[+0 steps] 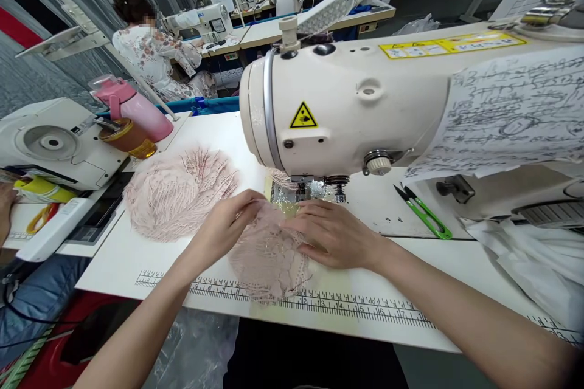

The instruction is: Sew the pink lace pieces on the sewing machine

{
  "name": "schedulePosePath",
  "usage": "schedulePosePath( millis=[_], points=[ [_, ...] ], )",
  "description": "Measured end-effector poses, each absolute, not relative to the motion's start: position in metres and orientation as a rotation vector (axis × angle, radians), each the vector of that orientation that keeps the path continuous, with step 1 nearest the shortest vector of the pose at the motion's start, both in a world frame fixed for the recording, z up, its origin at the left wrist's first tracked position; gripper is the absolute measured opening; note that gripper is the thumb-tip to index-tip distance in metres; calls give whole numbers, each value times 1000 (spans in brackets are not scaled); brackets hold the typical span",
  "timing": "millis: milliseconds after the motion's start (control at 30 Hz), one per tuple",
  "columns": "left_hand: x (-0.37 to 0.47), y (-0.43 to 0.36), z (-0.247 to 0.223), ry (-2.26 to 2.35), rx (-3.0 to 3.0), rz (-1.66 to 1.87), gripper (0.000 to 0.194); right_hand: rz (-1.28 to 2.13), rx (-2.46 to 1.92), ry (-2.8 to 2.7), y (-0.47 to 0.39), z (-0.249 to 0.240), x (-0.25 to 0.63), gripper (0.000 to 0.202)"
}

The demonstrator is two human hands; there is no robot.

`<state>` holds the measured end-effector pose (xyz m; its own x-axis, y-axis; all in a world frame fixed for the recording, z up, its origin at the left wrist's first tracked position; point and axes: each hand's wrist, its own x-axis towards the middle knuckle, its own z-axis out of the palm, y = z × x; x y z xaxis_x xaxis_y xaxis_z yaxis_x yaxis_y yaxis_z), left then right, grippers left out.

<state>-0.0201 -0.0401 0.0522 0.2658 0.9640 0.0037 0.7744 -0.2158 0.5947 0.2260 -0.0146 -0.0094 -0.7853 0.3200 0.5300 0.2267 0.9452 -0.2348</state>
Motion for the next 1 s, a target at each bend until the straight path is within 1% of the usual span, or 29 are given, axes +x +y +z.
schedulePosePath(
  millis=[100,167,200,267,367,433,467,567,667,767,833,933,1000],
  points=[
    [-1,-6,53,1367,2146,354,27,100,-388,-2429,-15,-5,229,33],
    [13,11,52,1259,2279,130,23,29,-399,-2381,-15,-3,230,25],
    [20,16,52,1269,2338,48,20,8,-405,-2375,-14,-3,231,20],
    [29,18,55,1373,2416,-24,16,-2,-434,-2394,-12,-5,231,21],
    [34,3,59,1673,2550,67,12,3,-509,-2441,-9,-11,230,27],
    [33,-18,57,1878,2724,150,11,-10,-558,-2445,-9,-14,230,26],
    [32,-29,55,1896,2794,185,13,-15,-572,-2433,-10,-14,230,26],
    [29,-61,40,1589,2889,274,20,-28,-603,-2380,-11,-14,232,27],
    [22,-76,30,1403,2962,312,32,-88,-676,-2366,-12,-11,233,30],
    [16,-74,29,1332,2951,272,32,-181,-773,-2396,-12,-11,232,32],
    [15,-68,28,1326,2948,335,32,-214,-810,-2410,-11,-11,232,34],
    [19,-57,20,1345,2988,438,41,-251,-825,-2400,-10,-12,232,35],
    [23,-50,13,1344,3013,432,44,-283,-819,-2389,-10,-11,232,35]
  ],
)
